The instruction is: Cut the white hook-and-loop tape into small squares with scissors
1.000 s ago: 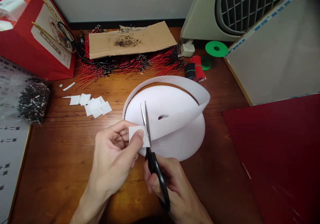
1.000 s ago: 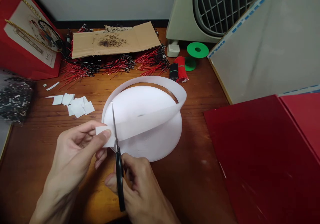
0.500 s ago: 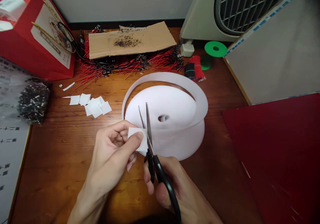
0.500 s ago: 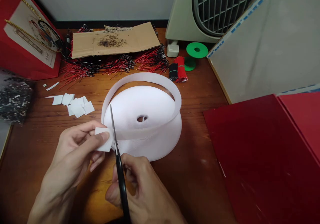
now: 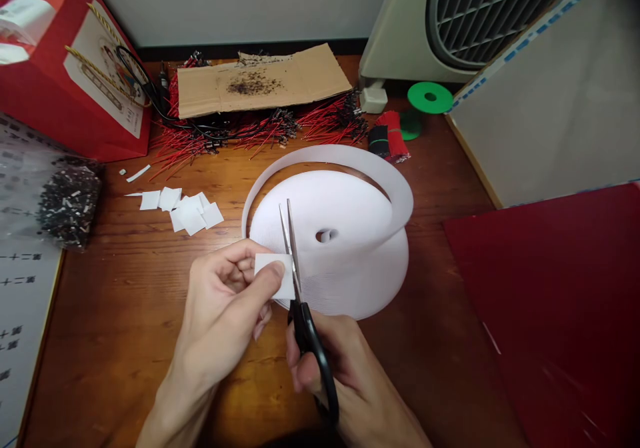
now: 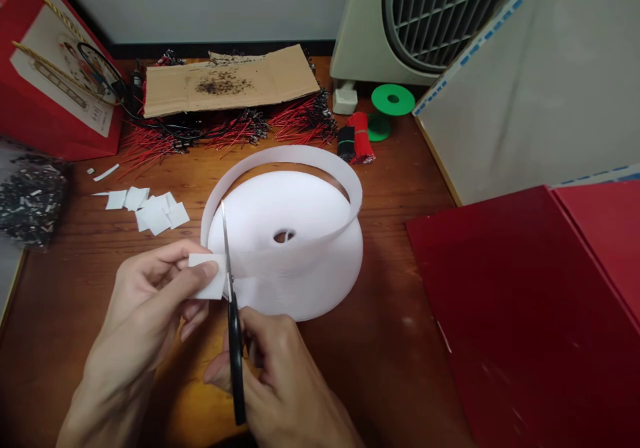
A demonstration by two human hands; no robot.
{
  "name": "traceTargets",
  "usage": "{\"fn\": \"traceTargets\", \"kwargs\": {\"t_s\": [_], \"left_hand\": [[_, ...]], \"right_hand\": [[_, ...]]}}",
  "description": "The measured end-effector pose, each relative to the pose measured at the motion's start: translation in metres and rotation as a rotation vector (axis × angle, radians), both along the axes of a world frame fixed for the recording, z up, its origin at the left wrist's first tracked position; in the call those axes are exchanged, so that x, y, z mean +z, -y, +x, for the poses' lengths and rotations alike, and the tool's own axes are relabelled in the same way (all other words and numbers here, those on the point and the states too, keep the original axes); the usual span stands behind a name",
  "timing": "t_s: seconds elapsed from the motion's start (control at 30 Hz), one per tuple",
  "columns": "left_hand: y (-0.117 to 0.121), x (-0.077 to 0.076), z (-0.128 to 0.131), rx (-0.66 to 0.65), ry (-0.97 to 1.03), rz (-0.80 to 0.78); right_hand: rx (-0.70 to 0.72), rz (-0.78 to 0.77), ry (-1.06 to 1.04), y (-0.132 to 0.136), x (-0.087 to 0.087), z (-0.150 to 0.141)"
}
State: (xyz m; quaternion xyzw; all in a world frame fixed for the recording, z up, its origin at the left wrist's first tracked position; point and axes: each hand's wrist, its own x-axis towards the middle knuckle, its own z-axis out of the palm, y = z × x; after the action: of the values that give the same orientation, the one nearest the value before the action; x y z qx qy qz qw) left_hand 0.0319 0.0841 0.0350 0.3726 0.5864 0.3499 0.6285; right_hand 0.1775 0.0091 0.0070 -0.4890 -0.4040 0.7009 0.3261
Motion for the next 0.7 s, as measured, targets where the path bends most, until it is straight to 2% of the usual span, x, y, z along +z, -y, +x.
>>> {"fn": "traceTargets", "kwargs": {"t_s": [0.1,0.17,0.23,0.3,0.37,0.47,0.6,0.7], "left_hand": [[0.002,-0.002,-0.003,-0.021,-0.011,0.016],[-0.002,-0.006,-0.012,0.018,-0.084,0.081],[-0.012,-0.012,-0.028,0.108,-0.271,0.193],[-0.025,-0.020,-0.049,0.177,-0.545,0.299],[-0.037,-0.030,-0.071,0.148,-0.753,0.327],[-0.046,-0.043,-0.093,0.080,-0.913,0.339],[-0.043,-0.054,-0.099,0.134,-1.017,0.390],[-0.039,-0.054,-0.097,0.135,-1.067,0.463]], "right_hand": [[-0.056,0.022,0.032,0.000,-0.002,0.001],[-0.063,-0.006,0.053,0.001,-0.003,0.003],[-0.049,-0.033,0.072,0.001,-0.003,0.005],[-0.027,-0.043,0.087,0.000,-0.004,0.006],[-0.002,-0.046,0.076,-0.003,-0.004,0.006],[0.018,-0.052,0.038,-0.008,-0.004,0.005],[0.032,-0.059,0.032,-0.011,-0.004,0.005],[0.031,-0.064,0.028,-0.012,-0.003,0.005]]}}
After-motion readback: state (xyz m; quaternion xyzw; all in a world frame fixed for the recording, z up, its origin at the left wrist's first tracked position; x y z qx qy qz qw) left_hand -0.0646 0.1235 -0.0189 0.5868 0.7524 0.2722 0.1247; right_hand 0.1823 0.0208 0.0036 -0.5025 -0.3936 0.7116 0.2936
